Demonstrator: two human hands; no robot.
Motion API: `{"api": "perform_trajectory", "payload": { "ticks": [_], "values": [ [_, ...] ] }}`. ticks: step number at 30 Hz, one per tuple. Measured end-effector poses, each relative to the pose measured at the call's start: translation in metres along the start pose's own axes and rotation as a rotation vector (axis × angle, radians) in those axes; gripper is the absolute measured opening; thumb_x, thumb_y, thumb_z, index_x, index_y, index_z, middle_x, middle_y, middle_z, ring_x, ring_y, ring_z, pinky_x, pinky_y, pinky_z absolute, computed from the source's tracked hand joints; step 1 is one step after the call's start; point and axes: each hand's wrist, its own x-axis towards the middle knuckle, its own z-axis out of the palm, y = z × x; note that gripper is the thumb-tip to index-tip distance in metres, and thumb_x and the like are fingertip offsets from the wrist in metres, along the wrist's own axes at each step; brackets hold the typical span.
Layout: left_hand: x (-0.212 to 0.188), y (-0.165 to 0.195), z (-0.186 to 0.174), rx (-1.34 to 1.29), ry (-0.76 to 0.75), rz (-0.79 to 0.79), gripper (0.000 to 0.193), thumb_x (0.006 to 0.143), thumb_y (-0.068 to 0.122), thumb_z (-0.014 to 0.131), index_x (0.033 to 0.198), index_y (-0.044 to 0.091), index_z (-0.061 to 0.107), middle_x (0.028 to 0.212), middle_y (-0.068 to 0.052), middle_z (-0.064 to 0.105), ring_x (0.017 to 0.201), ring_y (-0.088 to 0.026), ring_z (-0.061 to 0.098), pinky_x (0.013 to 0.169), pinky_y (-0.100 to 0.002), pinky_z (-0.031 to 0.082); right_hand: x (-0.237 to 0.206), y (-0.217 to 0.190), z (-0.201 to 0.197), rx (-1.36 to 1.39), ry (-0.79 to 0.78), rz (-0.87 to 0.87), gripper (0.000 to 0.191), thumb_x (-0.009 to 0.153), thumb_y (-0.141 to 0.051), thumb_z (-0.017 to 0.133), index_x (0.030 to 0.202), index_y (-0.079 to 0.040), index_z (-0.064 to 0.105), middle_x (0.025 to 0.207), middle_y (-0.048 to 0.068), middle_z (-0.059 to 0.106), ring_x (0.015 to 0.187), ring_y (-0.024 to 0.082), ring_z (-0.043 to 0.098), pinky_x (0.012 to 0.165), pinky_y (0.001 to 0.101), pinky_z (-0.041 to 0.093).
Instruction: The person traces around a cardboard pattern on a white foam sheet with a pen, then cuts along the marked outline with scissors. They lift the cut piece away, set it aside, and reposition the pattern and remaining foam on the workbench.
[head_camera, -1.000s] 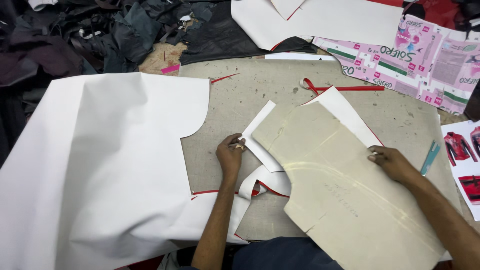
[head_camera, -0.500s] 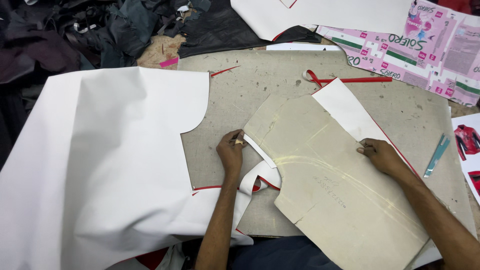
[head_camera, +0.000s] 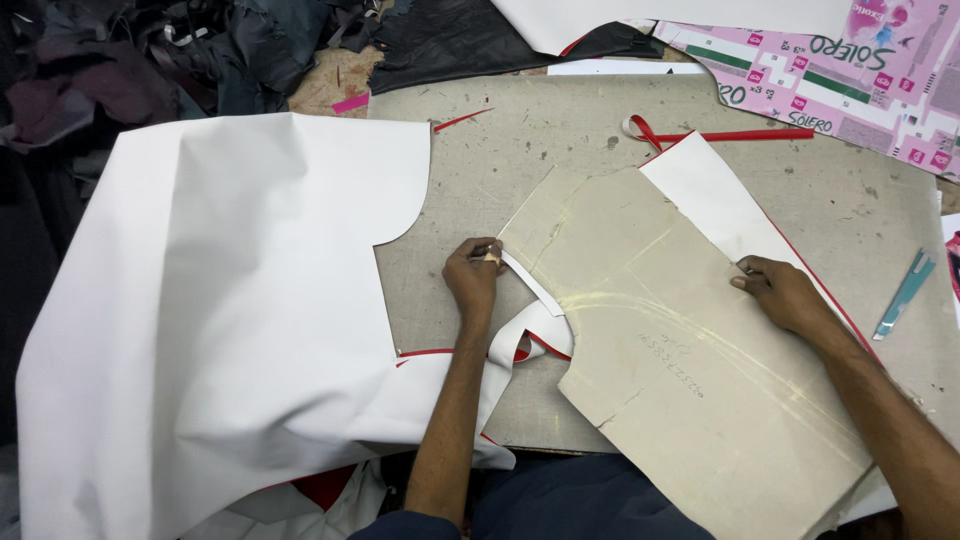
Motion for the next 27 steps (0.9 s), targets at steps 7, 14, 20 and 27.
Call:
{"api": "perform_trajectory", "payload": {
  "ticks": [7, 14, 20, 27],
  "values": [
    [-0.006, 0.004, 0.001, 0.04, 0.027, 0.03, 0.014, 0.091, 0.006, 0.074, 0.1, -0.005, 0.075, 0.086, -0.012, 0.075, 0.069, -0.015, 0.075, 0.054, -0.024, 0.062, -0.01, -0.005, -0.005, 0.032, -0.029, 0.034, 0.042, 0.1, -0.038, 0.064, 0.129, -0.009, 0.071, 0.097, 0.019, 0.074, 0.08, 0.03, 0.07, 0.08, 0.0459, 0.055],
    [-0.009, 0.004, 0.003, 0.028, 0.041, 0.018, 0.015, 0.092, 0.007, 0.073, 0.1, -0.005, 0.076, 0.085, -0.013, 0.076, 0.068, -0.015, 0.072, 0.056, -0.024, 0.061, -0.011, -0.001, -0.003, -0.03, 0.017, -0.016, 0.047, 0.097, -0.039, 0.066, 0.135, -0.011, 0.067, 0.107, 0.021, 0.077, 0.09, 0.033, 0.074, 0.084, 0.0473, 0.057],
    [-0.009, 0.003, 0.002, 0.019, 0.034, 0.047, 0.016, 0.092, 0.008, 0.073, 0.1, -0.006, 0.075, 0.086, -0.013, 0.076, 0.07, -0.013, 0.074, 0.058, -0.024, 0.064, -0.015, -0.001, 0.0, -0.036, 0.01, 0.016, 0.051, 0.098, -0.041, 0.063, 0.139, -0.011, 0.065, 0.111, 0.022, 0.076, 0.092, 0.034, 0.075, 0.087, 0.0486, 0.057],
    [-0.011, 0.005, 0.002, 0.034, 0.038, 0.05, 0.016, 0.091, 0.008, 0.074, 0.098, -0.006, 0.075, 0.084, -0.012, 0.074, 0.067, -0.013, 0.073, 0.055, -0.024, 0.063, -0.024, -0.01, 0.003, -0.025, -0.026, 0.12, 0.049, 0.1, -0.041, 0.059, 0.138, -0.011, 0.064, 0.102, 0.02, 0.077, 0.074, 0.031, 0.075, 0.078, 0.049, 0.058]
  ]
}}
